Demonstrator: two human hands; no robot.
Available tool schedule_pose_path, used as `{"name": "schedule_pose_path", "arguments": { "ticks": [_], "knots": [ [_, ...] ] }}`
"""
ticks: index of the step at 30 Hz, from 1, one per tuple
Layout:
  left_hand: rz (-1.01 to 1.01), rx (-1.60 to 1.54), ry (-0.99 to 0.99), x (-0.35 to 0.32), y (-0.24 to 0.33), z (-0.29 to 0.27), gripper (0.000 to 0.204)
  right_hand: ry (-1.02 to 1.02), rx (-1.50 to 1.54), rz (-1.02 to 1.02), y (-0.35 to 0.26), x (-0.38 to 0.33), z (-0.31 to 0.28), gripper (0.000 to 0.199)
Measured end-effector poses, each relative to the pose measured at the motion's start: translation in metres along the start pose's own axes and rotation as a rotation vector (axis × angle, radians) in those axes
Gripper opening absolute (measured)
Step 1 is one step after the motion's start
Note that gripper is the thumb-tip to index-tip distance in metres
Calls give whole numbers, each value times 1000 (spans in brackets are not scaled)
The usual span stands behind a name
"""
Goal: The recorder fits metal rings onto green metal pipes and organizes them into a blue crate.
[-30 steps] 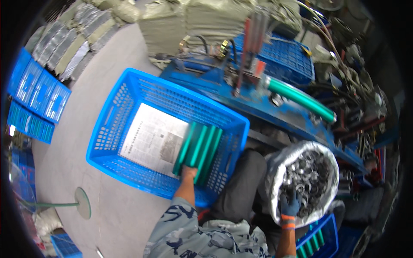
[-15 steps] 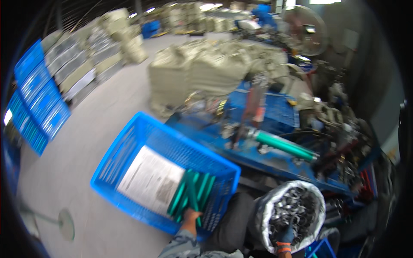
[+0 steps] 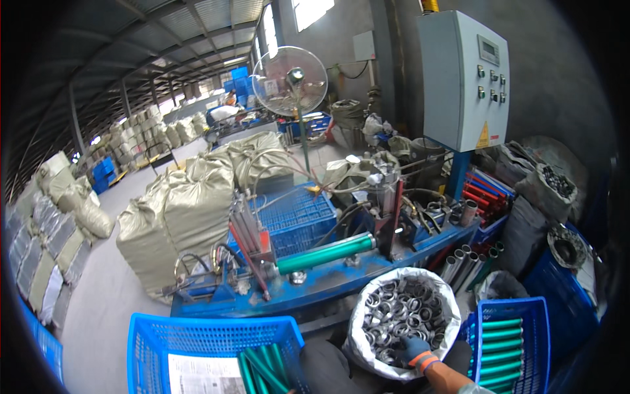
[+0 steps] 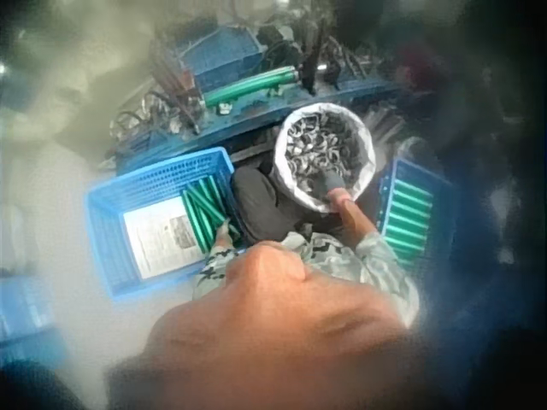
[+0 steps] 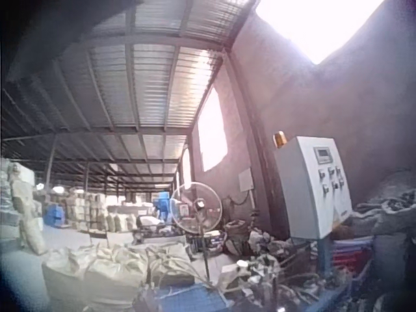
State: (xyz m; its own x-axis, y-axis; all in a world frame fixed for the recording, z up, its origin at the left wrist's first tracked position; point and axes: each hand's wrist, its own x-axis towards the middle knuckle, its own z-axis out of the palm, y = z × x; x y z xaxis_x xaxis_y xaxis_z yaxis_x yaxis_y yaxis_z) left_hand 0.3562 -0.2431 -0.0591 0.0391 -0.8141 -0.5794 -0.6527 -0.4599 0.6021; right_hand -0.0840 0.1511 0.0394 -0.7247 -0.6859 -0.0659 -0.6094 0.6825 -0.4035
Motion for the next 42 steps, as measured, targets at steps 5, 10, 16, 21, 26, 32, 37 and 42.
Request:
{"name": "schedule_pose_path", "arguments": {
  "ticks": [5, 10, 16, 21, 26, 32, 37, 42],
  "knots": [
    [56, -314, -6, -69, 19, 11, 138, -89, 39, 22, -9, -3, -3, 62],
    [82, -524, -56, -181, 53, 24, 133, 24, 8, 127, 39, -26, 5, 46],
    [699, -305, 64, -152, 18, -1, 136, 149, 303, -23, 42, -17, -26, 56],
    [1048, 339, 26, -263, 168, 44, 137, 245, 258, -34, 80, -38, -23, 38],
    [1307, 963, -111, -316, 226, 106, 128, 128, 243, -56, 68, -59, -40, 45],
    [1437, 1077, -188, -300, 244, 149, 86, 129, 404, -24, 71, -63, -31, 45],
    [1400, 540, -120, -341, 269, 87, 71, 167, 1111, 109, 102, -72, -16, 49],
    [1348, 182, -11, -365, 297, 50, 98, -77, 2319, 260, 57, -91, -117, 59]
  ]
}}
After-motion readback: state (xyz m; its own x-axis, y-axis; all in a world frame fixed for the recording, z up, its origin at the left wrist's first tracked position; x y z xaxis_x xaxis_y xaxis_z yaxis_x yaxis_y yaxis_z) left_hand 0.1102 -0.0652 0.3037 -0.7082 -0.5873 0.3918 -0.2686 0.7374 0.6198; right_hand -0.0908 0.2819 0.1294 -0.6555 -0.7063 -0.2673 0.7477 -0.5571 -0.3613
